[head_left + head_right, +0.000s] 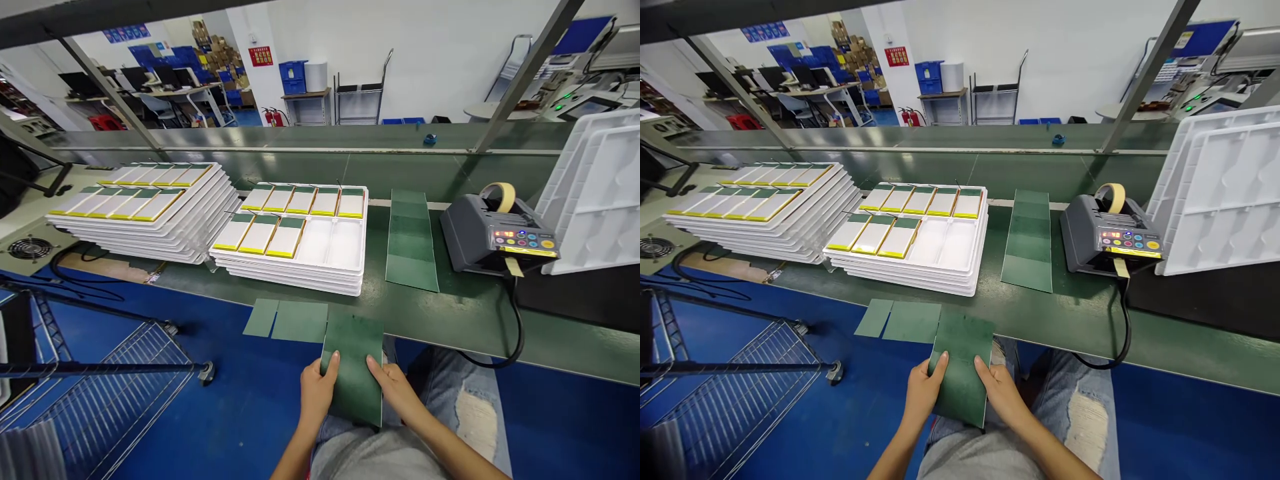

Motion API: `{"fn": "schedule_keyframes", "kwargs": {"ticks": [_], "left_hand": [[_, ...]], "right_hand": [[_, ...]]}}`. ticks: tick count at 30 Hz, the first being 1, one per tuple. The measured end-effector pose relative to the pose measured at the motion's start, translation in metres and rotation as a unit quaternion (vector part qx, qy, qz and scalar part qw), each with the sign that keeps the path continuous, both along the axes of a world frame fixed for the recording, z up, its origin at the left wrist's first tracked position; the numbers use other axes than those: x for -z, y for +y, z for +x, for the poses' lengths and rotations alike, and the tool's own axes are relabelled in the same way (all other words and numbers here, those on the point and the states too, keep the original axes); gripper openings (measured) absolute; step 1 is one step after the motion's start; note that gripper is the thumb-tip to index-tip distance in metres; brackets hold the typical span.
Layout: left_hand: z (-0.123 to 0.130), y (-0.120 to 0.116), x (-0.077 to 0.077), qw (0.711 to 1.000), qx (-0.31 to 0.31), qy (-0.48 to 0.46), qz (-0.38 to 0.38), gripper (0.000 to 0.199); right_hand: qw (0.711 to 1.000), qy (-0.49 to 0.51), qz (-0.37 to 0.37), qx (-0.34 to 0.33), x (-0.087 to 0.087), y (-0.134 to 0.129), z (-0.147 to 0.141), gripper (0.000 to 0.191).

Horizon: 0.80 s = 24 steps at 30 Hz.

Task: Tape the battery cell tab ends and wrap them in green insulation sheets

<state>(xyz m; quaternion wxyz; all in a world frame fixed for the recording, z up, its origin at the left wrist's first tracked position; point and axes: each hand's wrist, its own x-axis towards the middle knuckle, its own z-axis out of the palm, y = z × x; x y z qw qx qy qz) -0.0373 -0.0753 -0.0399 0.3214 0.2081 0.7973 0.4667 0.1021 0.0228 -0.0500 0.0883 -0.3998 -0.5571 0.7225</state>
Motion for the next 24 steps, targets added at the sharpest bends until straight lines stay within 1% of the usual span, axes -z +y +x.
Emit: {"fn": "schedule_keyframes", "kwargs": {"ticks": [3,6,10,15,20,22,24], "left_hand": [[0.007,0.002,0.004,1.000,-0.026,0.005,-0.008,0.053],[0.011,0.001,0.003,0.999,-0.042,0.008,-0.011,0.055],[0.011,0.001,-0.004,0.999,-0.046,0.005,-0.009,0.056],[0.009,0.003,-0.010,0.999,-0.047,-0.006,0.000,0.057],[0.010,0.000,-0.004,0.999,-0.045,-0.024,0.020,0.056],[0.010,-0.003,0.000,0.998,-0.050,-0.028,0.033,0.057],[0.009,-0.007,0.003,0.997,-0.057,-0.035,0.048,0.058]], "right_hand": [[0.999,0.046,-0.007,0.011,-0.005,0.005,-0.001,0.051],[0.995,0.086,-0.005,0.046,-0.014,0.008,-0.003,0.051],[0.993,0.085,-0.020,0.076,-0.025,0.009,-0.008,0.048],[0.988,0.093,-0.052,0.110,-0.028,0.009,-0.015,0.048],[0.986,0.104,-0.071,0.107,-0.034,0.010,-0.016,0.050],[0.984,0.123,-0.080,0.099,-0.035,0.008,-0.013,0.051],[0.980,0.151,-0.101,0.082,-0.034,0.002,-0.007,0.056]]}}
